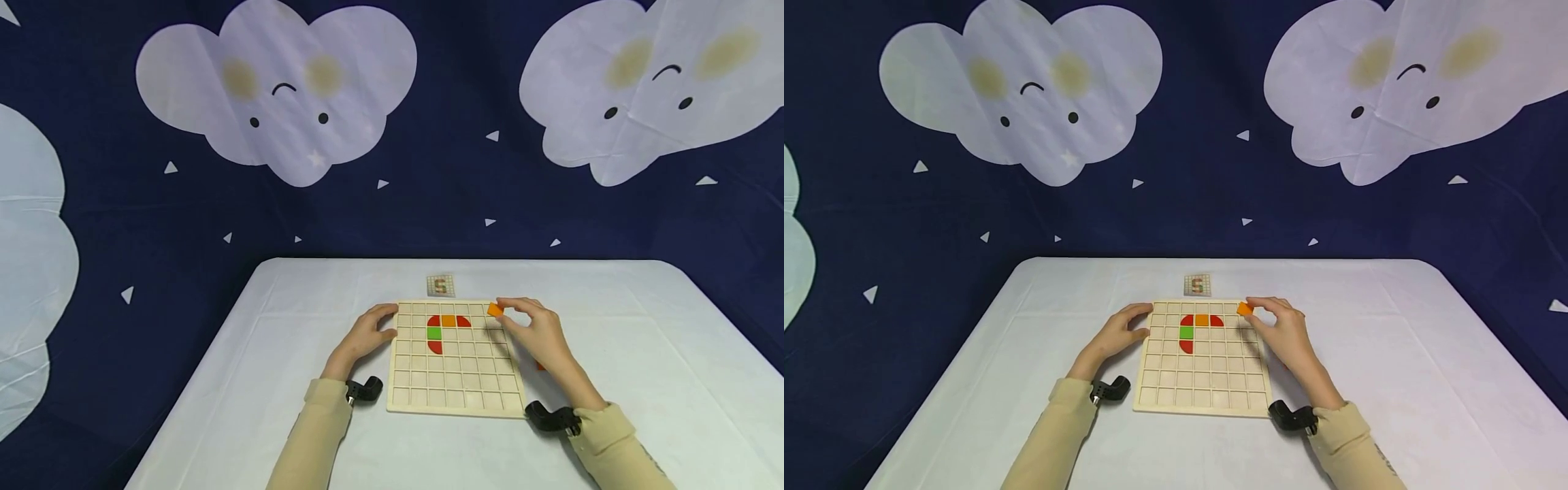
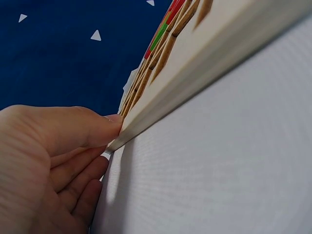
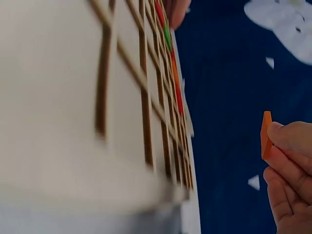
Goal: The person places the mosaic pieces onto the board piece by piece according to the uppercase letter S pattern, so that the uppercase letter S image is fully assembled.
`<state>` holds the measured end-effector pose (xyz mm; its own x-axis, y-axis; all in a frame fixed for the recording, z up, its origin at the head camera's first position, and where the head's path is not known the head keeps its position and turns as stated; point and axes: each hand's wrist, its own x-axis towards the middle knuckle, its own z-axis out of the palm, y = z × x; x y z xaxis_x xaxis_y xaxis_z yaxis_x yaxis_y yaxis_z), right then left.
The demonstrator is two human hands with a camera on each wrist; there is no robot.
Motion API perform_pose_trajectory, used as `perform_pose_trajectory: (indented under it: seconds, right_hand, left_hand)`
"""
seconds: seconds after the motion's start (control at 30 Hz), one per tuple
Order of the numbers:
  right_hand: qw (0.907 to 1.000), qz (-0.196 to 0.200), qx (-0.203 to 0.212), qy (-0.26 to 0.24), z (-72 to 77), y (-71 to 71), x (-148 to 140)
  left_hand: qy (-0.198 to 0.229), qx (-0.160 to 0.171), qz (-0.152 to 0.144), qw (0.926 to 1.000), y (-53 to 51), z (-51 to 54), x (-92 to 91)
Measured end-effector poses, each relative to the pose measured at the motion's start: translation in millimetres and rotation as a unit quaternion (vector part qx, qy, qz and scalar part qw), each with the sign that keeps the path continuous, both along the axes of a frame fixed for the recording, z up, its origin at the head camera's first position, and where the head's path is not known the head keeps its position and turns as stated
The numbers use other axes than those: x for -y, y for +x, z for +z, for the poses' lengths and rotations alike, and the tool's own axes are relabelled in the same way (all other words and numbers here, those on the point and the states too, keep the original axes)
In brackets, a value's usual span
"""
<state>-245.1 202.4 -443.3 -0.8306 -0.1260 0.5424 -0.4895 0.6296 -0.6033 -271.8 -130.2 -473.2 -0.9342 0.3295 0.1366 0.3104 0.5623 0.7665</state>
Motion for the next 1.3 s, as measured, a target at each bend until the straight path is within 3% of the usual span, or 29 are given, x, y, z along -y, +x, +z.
perform_pose_trajectory:
  seconds: [0.2, 0.63, 0.9, 1.3]
  right_hand:
    - [0.998, 0.056, 0.029, -0.003, -1.8, 6.9, 21]
    - [0.9882, 0.149, 0.01, 0.032, -22.0, 11.0, 54]
    - [0.9883, 0.135, 0.014, 0.07, -38.9, 11.9, 56]
    - [0.9881, 0.128, 0.021, 0.083, -41.2, 11.6, 56]
  left_hand:
    - [-0.002, 0.005, 0.002, 1.0, -0.5, 0.9, -1.4]
    - [0.002, -0.004, 0.007, 1.0, -2.0, 1.1, 1.9]
    - [0.007, -0.003, 0.002, 1.0, 0.2, -1.5, 0.8]
    - [0.005, -0.01, 0.002, 0.9999, -0.3, -0.7, 0.1]
